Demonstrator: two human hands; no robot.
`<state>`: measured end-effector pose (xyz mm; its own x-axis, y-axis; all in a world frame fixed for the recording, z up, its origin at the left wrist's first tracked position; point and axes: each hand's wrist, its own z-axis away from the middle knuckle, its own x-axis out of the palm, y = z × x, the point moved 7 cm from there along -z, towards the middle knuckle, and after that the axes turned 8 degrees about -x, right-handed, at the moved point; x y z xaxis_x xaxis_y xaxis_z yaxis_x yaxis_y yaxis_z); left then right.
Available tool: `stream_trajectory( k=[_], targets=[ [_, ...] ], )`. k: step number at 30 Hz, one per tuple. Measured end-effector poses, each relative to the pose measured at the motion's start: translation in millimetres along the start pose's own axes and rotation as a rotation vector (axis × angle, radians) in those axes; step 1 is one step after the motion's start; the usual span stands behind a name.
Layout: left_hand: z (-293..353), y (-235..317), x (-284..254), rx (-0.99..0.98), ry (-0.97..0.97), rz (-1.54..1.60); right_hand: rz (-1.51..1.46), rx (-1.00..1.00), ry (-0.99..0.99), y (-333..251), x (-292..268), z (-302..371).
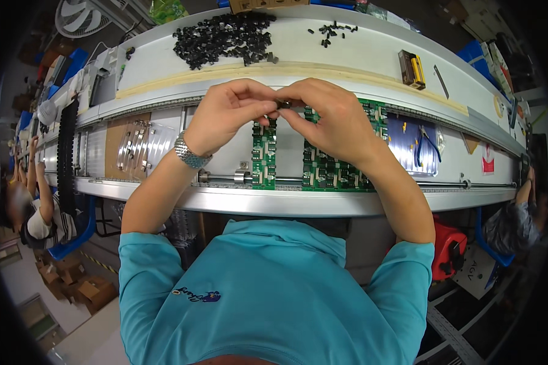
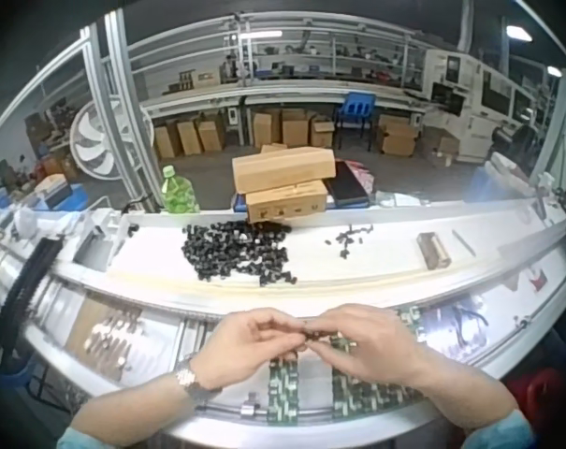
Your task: Assembling electronic components onto printed circuit boards at an assembly line.
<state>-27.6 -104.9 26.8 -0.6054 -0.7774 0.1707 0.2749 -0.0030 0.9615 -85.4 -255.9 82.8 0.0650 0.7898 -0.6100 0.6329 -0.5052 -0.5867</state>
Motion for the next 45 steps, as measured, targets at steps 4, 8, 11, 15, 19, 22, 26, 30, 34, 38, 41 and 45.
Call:
stream_trajectory(
  k=[4,8,11,15,19,22,26,30,34,38,41,45],
  targets=[
    [-2,-6,-16,0.018,0.028,0.018,-0.088,0.092,-0.007,10,2,6],
    [-8,-22,-49,-0.087,0.111,-0.151,-0.303,0.254,-0.011,32,7,12],
    [-7,-13,-55,-0.05,0.157,-0.154,-0.404,0.324,-0.028,49,10,16],
    [-14,-12,-66,0.01,0.209,-0.187,-0.528,0.408,-0.027,67,8,23],
    [-18,-18,-72,0.037,0.247,-0.265,-0.64,0.462,0.012,77,5,25],
    [-18,-21,-69,0.074,0.276,-0.251,-0.624,0.496,0.007,78,2,23],
    [-24,-25,-71,0.006,0.262,-0.137,-0.678,0.579,0.016,86,7,24],
    [-28,-30,-75,-0.065,0.238,0.028,-0.684,0.616,0.011,88,13,28],
    [-29,-37,-75,-0.064,0.218,0.189,-0.545,0.526,-0.014,84,12,25],
    [-28,-39,-73,-0.063,0.239,0.178,-0.473,0.405,-0.059,66,25,10],
    [-25,-19,-68,-0.01,0.253,-0.257,-0.202,0.356,-0.183,54,36,2],
    [-12,-14,-51,0.129,0.298,-0.785,0.11,0.223,-0.331,46,47,-5]
  ],
)
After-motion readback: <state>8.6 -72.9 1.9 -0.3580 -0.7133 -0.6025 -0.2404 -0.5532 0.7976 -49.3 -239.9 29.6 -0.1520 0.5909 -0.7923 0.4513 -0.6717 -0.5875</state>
